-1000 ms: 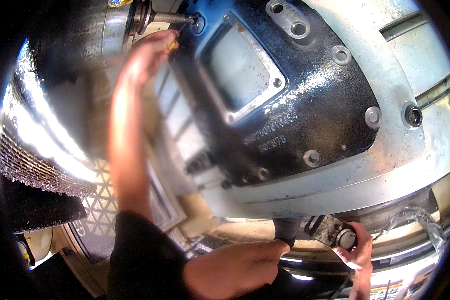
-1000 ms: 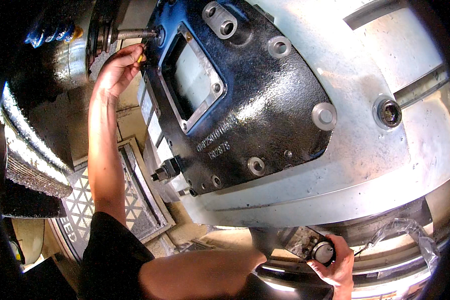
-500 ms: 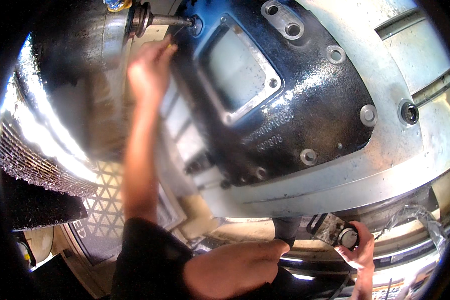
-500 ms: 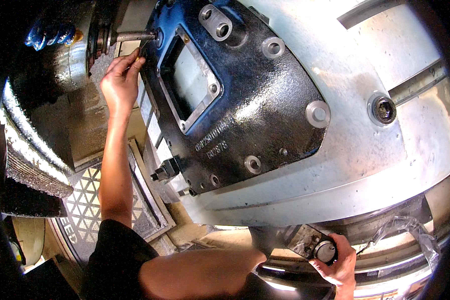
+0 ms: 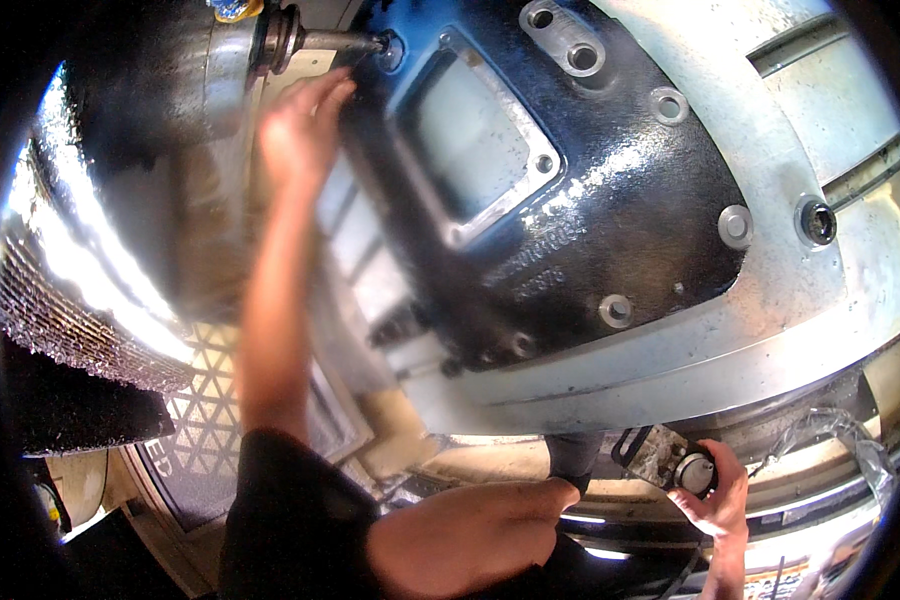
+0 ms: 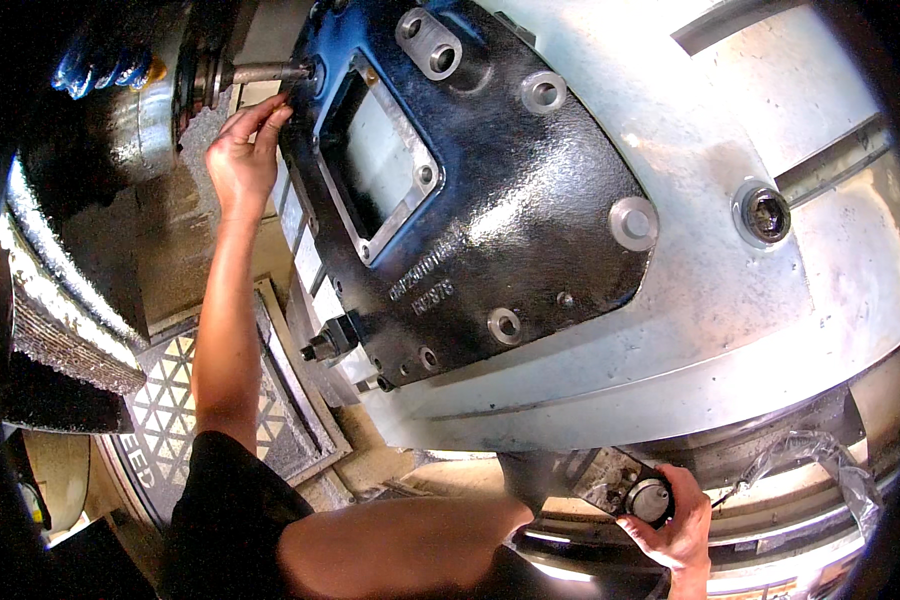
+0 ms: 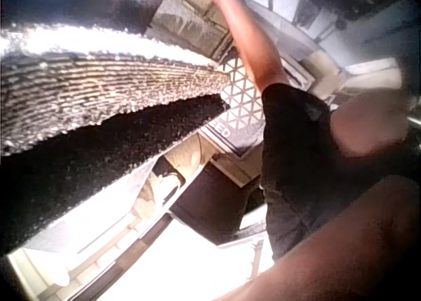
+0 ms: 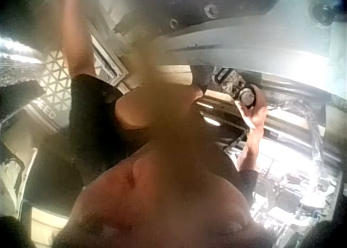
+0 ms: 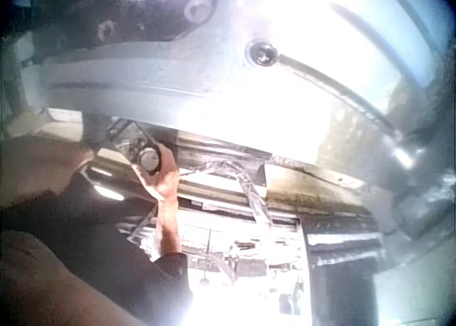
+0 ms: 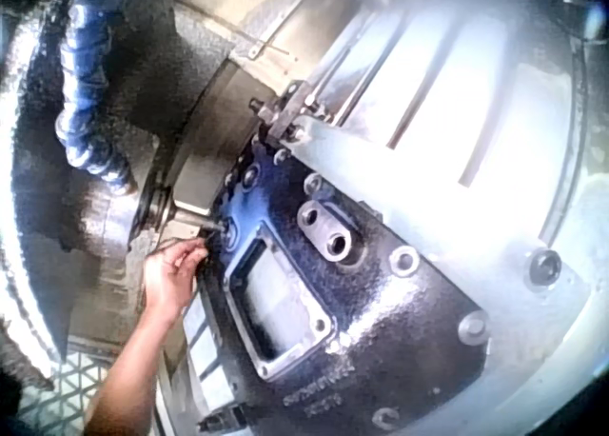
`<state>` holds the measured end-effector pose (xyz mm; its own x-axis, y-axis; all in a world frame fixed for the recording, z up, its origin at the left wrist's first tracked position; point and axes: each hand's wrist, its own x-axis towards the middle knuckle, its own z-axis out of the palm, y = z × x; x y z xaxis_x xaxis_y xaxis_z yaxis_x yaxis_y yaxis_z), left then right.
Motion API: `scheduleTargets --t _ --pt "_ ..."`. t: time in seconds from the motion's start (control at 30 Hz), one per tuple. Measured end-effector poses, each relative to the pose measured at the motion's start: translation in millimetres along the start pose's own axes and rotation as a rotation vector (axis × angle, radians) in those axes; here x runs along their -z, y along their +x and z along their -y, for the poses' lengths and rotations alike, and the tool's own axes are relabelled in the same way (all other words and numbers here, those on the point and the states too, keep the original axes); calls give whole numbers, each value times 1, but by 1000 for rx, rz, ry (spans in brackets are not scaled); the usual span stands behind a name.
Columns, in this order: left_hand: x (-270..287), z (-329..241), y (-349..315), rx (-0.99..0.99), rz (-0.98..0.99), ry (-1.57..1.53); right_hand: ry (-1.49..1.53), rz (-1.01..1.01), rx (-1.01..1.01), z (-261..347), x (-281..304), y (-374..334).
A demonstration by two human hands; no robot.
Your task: The person uses a yellow-handled screwdriver to loosen and remove screws from a metal panel on a large machine. They remove a small metal component and continue unscrewing additional fasteners from the same area.
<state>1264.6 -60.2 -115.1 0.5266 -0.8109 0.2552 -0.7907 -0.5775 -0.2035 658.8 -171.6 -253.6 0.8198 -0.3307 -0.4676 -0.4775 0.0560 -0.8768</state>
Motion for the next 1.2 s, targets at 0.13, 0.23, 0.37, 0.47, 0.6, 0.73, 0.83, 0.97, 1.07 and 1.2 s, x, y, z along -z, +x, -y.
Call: scheduleTargets --t 0.13,0.23,0.37,0.47,0.6,0.73,0.83,0.97,1.07,1.2 --pt "0 -6 -2 -36 -37 52 2 4 -37 2 1 -1" --pt "-1 12 1 60 59 -155 8 11 -33 1 2 0" --pt "0 41 17 204 332 -554 7 -9 -15 -3 0 -1" --pt "1 51 27 334 433 -741 -12 -8 -5 2 1 0" --pt "4 65 36 497 605 -930 -16 -14 -7 3 2 1" --pt "4 67 39 654 669 -1056 -9 -15 -23 -1 2 -1" --pt "5 74 42 700 722 -1117 -1 -11 -30 -2 2 -1" --pt "6 54 34 683 574 -926 -8 -5 -28 -2 3 0" --pt "5 25 16 586 379 -759 2 -11 -22 -1 3 0" --pt "2 20 5 437 211 -471 7 -14 -10 -2 2 1"
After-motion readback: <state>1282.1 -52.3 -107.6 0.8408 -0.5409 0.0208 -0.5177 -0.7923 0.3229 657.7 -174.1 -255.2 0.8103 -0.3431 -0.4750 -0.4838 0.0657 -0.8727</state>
